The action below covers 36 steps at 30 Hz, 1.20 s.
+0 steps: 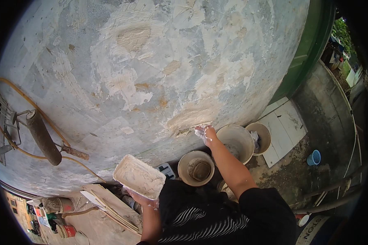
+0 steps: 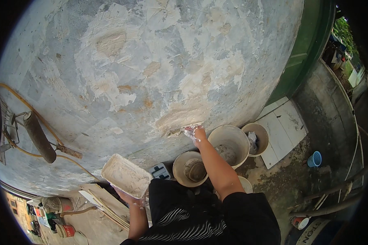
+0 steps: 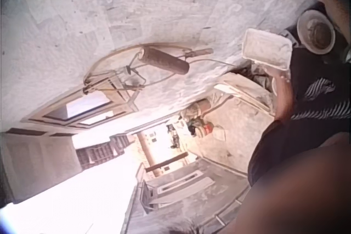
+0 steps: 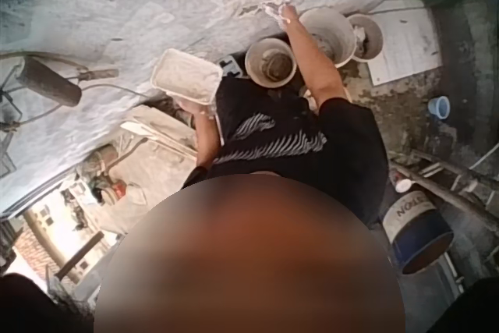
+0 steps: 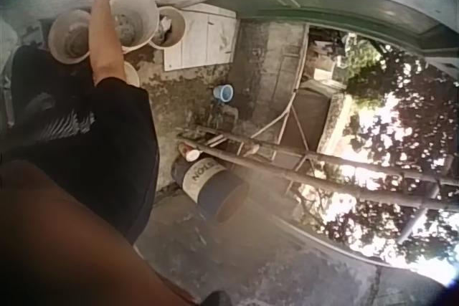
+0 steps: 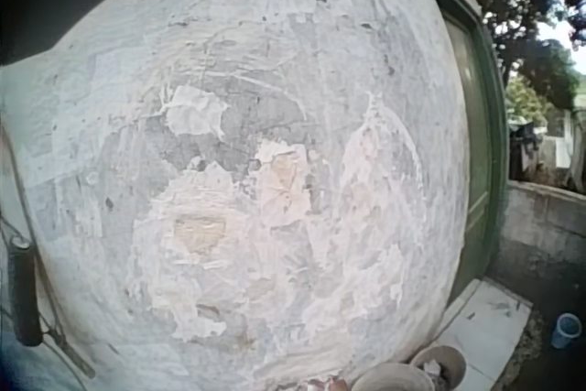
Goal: Apply wall putty or filler to damaged areas of an exterior wall using a putty knife.
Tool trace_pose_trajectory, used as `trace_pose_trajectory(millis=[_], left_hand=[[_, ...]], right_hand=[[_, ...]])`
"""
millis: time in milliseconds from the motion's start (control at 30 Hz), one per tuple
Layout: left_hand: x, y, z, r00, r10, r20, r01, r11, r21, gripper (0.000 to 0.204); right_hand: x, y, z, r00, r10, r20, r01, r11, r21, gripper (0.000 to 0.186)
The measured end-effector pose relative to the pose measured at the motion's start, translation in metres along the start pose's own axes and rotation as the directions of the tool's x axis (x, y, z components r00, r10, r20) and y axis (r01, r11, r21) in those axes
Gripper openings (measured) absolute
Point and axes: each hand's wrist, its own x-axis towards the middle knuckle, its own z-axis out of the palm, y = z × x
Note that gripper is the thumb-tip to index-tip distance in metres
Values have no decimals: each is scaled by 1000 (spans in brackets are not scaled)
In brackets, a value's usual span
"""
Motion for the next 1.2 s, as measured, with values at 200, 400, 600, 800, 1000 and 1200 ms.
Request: trace_pose_trajectory(millis=[200,400,600,800,1000,1200], left_hand=[[-8,-1,10,995,-21,94,19,999,29,59],[-7,-6,1,990,-48,133,31,991,132,59],[-18,-3,13,991,-72,110,69,997,36,59],[-19,1,-3,994,-1,113,-5,998,57,58],[-27,1,5,988,-40,147,40,999,7,58],[-23,-4,4,957,-63,283,67,998,-2,58]], right_hand=[[-58,-66,16,968,-198,152,175,973,154,17],[-66,-61,-19,980,-165,113,163,986,25,21],[-35,-25,-22,997,79,8,-76,977,-197,21],[-46,-44,41,989,-127,78,136,984,-119,14],[-156,-60,58,948,-94,305,128,988,-91,19],[-226,-48,55,923,22,385,64,976,-209,24]])
